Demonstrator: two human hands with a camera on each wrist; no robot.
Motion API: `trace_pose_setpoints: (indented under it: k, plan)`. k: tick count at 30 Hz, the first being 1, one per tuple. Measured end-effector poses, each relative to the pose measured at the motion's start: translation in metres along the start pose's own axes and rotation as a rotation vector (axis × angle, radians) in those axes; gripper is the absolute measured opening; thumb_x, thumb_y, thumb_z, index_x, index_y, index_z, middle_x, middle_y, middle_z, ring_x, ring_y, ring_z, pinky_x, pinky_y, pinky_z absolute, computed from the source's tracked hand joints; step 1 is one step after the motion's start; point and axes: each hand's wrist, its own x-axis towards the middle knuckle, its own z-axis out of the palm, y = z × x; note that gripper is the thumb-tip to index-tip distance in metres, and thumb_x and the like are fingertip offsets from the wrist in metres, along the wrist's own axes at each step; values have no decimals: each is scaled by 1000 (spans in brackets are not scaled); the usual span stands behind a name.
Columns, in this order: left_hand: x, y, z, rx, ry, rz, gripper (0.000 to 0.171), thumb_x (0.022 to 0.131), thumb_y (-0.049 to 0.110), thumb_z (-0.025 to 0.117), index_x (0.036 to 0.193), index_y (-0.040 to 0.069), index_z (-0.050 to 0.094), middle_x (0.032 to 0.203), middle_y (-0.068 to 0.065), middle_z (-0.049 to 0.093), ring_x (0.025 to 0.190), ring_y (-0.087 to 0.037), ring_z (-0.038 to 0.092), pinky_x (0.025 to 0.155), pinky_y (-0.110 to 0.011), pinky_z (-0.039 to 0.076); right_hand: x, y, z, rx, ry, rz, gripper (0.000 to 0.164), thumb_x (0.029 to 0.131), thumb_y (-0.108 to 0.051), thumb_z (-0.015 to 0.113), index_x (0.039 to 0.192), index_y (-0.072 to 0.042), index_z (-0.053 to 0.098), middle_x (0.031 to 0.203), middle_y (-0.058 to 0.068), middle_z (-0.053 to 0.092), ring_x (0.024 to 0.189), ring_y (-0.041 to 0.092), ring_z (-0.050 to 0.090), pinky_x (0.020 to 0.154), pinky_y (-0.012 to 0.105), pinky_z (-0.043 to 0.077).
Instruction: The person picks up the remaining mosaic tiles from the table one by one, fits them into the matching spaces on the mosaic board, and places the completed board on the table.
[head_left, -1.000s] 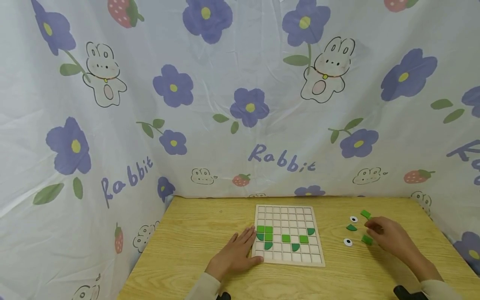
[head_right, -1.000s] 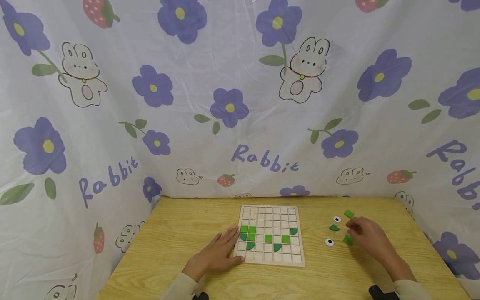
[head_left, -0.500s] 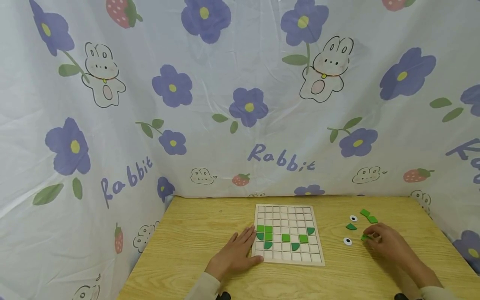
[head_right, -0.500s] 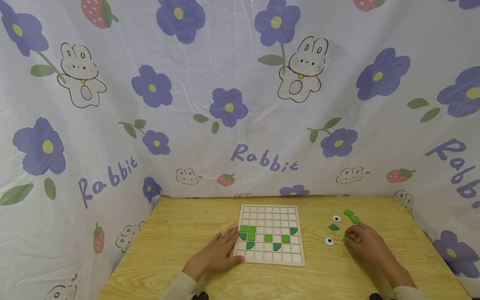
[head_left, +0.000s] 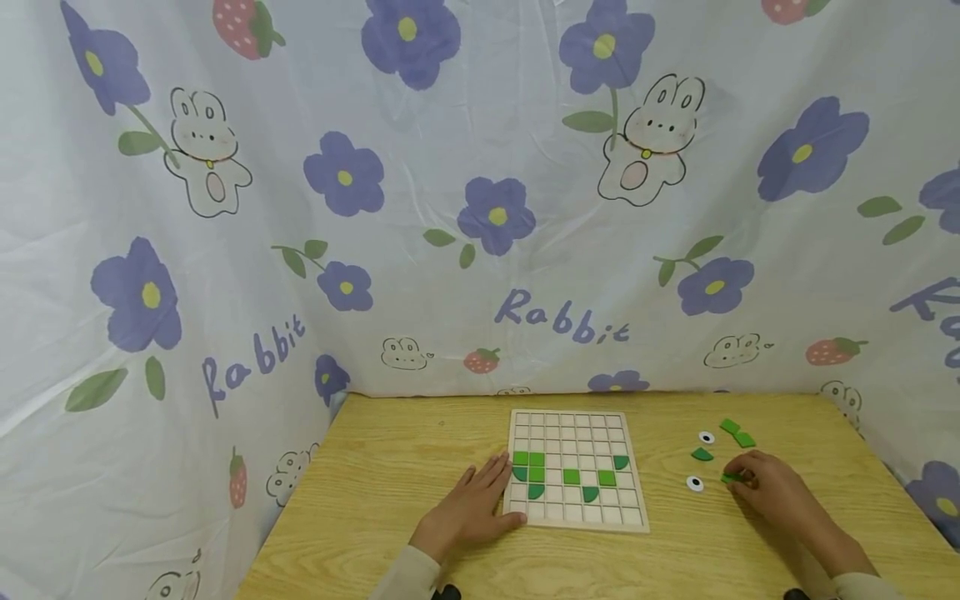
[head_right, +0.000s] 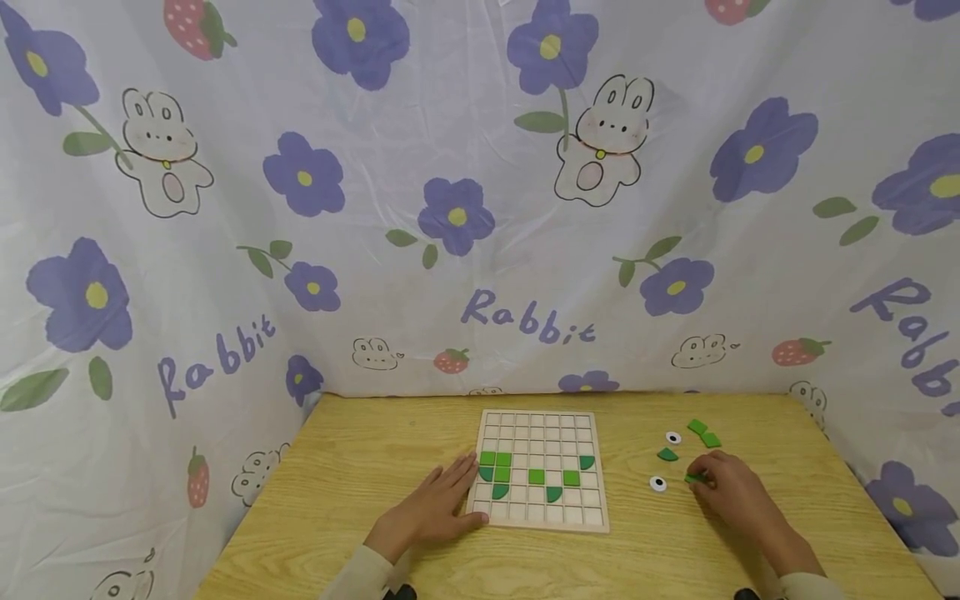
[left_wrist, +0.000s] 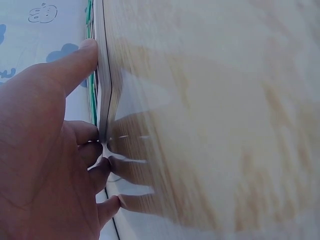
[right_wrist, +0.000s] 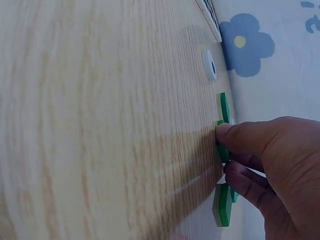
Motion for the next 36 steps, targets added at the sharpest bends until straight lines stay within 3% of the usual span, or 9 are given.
trace_pose_setpoints:
  k: [9,23,32,36]
  plan:
    - [-2,0,0,-2,-12,-5,92,106,68,49,172,11,20,181,-5,12,168,-28,14,134,-59,18,0,-2,0,-8,-4,18,11,87,-6,84,91,-12,77,99,4,73,84,18,66,70,33,56]
    - [-3,1,1,6,4,-12,92,105,68,50,172,13,20,181,-3,13,168,-25,15,134,-57,19,-1,-3,3,0,32,29,12,87,-8,84,96,-11,76,103,3,71,81,10,63,67,27,54]
    - [-3,2,0,15,1,-9,91,106,67,50,172,12,21,181,-3,13,168,-25,15,134,-57,19,2,-5,3,-37,47,1,12,86,-8,85,94,-10,77,99,5,76,86,22,69,72,36,58]
    - [-3,1,0,23,1,-12,91,106,67,50,172,12,21,181,-3,13,168,-26,15,134,-57,20,4,-9,2,-30,46,13,10,87,-11,86,94,-12,79,98,4,76,86,22,70,72,36,59]
